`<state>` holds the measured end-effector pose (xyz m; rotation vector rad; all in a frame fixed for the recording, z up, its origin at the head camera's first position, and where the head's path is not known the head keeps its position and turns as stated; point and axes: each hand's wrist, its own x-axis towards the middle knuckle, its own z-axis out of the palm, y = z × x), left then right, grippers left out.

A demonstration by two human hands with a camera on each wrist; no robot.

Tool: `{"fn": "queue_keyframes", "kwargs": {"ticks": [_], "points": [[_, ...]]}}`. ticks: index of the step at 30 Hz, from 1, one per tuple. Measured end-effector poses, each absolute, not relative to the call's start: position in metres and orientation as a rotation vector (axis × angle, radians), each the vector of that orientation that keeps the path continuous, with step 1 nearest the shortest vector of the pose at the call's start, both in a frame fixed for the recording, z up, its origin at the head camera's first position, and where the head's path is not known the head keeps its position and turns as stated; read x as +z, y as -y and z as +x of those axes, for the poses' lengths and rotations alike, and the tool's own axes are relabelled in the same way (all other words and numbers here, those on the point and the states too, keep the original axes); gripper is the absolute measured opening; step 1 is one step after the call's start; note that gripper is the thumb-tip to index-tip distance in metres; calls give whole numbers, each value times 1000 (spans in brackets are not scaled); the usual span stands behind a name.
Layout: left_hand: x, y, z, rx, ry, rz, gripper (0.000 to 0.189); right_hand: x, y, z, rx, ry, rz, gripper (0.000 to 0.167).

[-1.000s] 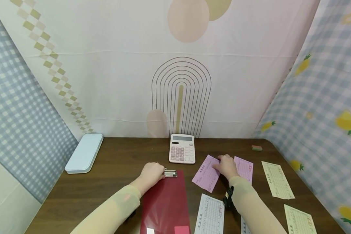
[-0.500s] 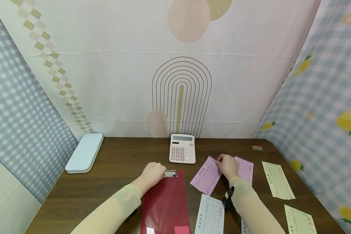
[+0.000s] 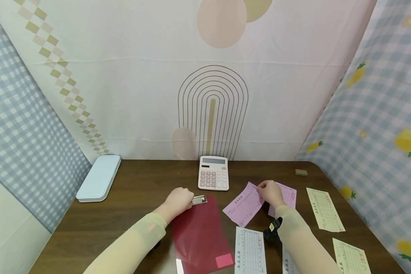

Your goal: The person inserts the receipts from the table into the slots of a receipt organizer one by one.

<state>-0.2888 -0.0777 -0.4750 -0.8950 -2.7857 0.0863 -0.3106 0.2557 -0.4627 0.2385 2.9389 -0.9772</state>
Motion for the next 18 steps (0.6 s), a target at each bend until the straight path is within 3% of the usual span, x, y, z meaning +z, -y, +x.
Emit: {"fn": "queue_keyframes", "kwargs": {"ticks": [18], "points": [[-473, 72, -288, 156, 2741, -939, 26, -434, -245, -294, -1489, -2762, 186, 26]]}}
